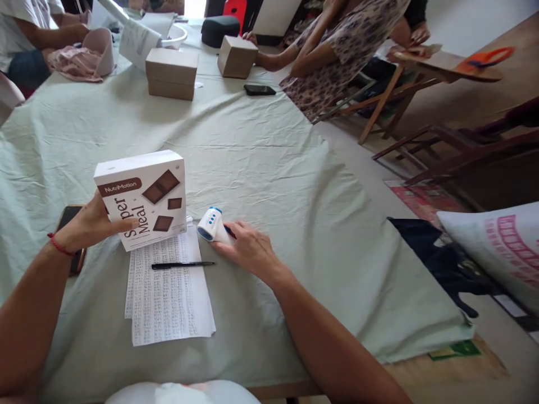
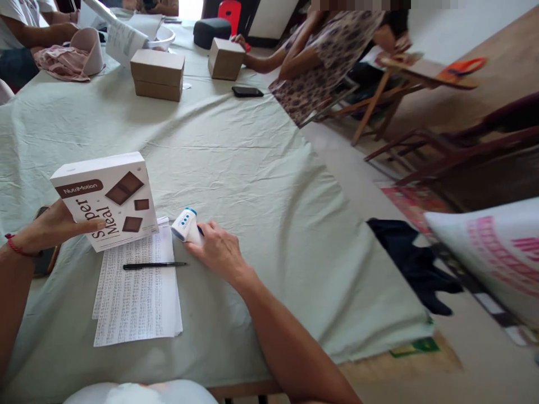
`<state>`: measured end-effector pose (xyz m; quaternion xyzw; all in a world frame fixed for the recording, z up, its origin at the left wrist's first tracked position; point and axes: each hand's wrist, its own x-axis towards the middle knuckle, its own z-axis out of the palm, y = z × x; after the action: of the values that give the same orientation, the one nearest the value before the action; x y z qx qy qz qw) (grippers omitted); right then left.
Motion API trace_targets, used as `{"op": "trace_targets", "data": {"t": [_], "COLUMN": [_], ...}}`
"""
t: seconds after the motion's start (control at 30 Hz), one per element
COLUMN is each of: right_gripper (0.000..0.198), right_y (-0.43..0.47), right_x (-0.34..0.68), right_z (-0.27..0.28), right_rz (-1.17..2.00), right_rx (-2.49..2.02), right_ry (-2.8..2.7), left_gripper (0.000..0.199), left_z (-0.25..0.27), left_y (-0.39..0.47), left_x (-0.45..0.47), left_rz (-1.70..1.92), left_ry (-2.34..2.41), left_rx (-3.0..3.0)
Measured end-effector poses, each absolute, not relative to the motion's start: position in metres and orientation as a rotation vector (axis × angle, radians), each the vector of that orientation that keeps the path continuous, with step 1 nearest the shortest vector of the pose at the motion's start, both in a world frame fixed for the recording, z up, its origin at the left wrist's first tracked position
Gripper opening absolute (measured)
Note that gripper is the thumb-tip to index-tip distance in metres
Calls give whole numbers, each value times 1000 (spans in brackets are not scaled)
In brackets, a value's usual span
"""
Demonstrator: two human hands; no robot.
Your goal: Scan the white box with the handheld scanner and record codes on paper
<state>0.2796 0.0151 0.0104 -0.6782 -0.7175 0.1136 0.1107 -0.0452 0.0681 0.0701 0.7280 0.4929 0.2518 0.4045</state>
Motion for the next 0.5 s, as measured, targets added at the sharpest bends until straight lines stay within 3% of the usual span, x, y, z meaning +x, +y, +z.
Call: {"op": "trace_targets", "data": {"t": [0.2,0.33,0.5], "right_gripper": [30,24,10], "right_y": [13,9,-7], "right_x": [275,276,266], "right_z": [10,15,20], "right_rz": [227,40,293], "right_rx": [-2073,-1838,-1403], "right_ry": [-2163,-2204,-2646], "left_gripper": [67,69,68], "left_z": [77,76,75], "left_y": [66,66,65], "left_x": [-41,-42,-40], "left_rz": [657,659,696], "left_ry": [1252,1225,1243], "left_rx": [1876,1887,1897]}}
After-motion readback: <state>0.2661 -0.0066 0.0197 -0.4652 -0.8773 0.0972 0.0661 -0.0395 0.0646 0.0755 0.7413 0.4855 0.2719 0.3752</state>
